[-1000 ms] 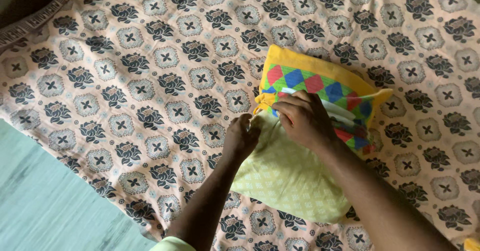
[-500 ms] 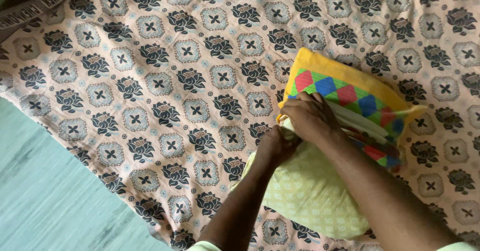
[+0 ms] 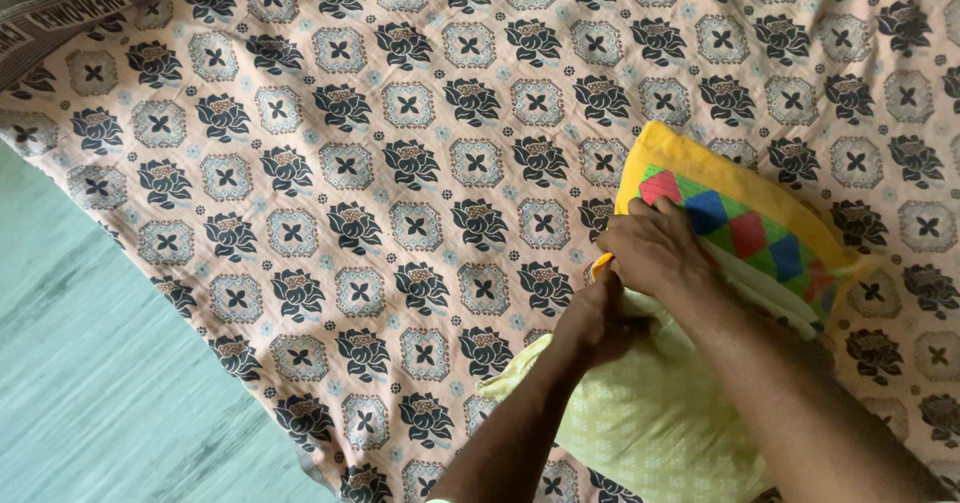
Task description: The person folds pillowcases on a bed, smoothing the fabric by hand, and then carries the folded items across the room to place them on a small wooden table.
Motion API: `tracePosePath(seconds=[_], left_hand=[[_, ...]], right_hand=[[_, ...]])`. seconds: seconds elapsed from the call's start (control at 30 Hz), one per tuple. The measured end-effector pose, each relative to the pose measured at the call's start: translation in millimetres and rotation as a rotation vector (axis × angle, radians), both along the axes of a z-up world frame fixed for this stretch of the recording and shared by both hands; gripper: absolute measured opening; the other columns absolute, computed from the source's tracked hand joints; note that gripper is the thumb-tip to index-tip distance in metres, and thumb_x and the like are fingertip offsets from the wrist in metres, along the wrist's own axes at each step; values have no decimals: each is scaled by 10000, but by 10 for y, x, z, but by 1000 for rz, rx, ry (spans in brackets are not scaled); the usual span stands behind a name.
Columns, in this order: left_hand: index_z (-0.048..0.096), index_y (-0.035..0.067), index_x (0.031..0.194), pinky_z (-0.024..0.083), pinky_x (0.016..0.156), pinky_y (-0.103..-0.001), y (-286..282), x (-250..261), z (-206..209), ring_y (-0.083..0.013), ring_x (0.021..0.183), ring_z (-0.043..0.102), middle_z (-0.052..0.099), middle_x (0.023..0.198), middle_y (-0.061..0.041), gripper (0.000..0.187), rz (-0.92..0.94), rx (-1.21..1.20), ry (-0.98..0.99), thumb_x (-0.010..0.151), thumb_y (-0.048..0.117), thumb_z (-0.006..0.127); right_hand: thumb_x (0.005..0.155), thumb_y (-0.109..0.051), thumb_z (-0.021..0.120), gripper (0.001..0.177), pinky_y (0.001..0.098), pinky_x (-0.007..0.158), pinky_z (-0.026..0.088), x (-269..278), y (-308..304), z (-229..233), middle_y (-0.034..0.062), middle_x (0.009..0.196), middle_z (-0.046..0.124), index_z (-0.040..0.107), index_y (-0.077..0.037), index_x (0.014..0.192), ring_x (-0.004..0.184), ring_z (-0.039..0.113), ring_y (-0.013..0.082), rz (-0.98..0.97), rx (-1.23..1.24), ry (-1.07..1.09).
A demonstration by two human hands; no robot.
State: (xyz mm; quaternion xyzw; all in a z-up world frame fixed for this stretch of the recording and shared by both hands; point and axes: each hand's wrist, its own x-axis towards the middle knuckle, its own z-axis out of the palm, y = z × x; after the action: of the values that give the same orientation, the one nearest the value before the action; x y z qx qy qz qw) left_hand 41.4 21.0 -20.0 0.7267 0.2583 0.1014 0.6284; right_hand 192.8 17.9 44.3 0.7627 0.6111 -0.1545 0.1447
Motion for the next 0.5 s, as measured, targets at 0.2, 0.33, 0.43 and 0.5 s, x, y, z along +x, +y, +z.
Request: tracePosePath(seconds=[0.2,0.33,0.43,0.5], left_hand=[[558,-24,1397,487,1022,-405,-91,137,-446,-309,1173,645,700,1262,-184,697,-133,-30,-226,780,111,854],[465,-41,1484,475,1067,-346,-206,381,-775,-183,1211,582,652,1350,-91,784,-234,-515,-199,783,34,809],[470,-72,1466,529,998,-344,-220,429,-726,-190,1118,649,719,1254,-152,800,-305,-465,-65,757,42,824],[438,-70,1482,540,979,-351,-273,449,-569,-185,1114,654,711,1256,-182,839,-268,-516,2,747,44,826]], right_hand=[[811,-156,696,124,423,1015,437,194,-86,-87,7,986,728,791,-228,845,1088,643,217,8,56,-1],[793,-106,680,120,453,997,449,233,-208,-94,22,946,718,776,-177,790,1057,658,235,-53,209,-44],[760,-78,681,112,470,948,470,328,-268,12,48,927,715,760,-148,796,1008,672,266,-82,297,-61],[778,-82,684,83,442,886,509,401,-302,98,61,941,712,742,-127,818,994,679,290,-101,311,-91]])
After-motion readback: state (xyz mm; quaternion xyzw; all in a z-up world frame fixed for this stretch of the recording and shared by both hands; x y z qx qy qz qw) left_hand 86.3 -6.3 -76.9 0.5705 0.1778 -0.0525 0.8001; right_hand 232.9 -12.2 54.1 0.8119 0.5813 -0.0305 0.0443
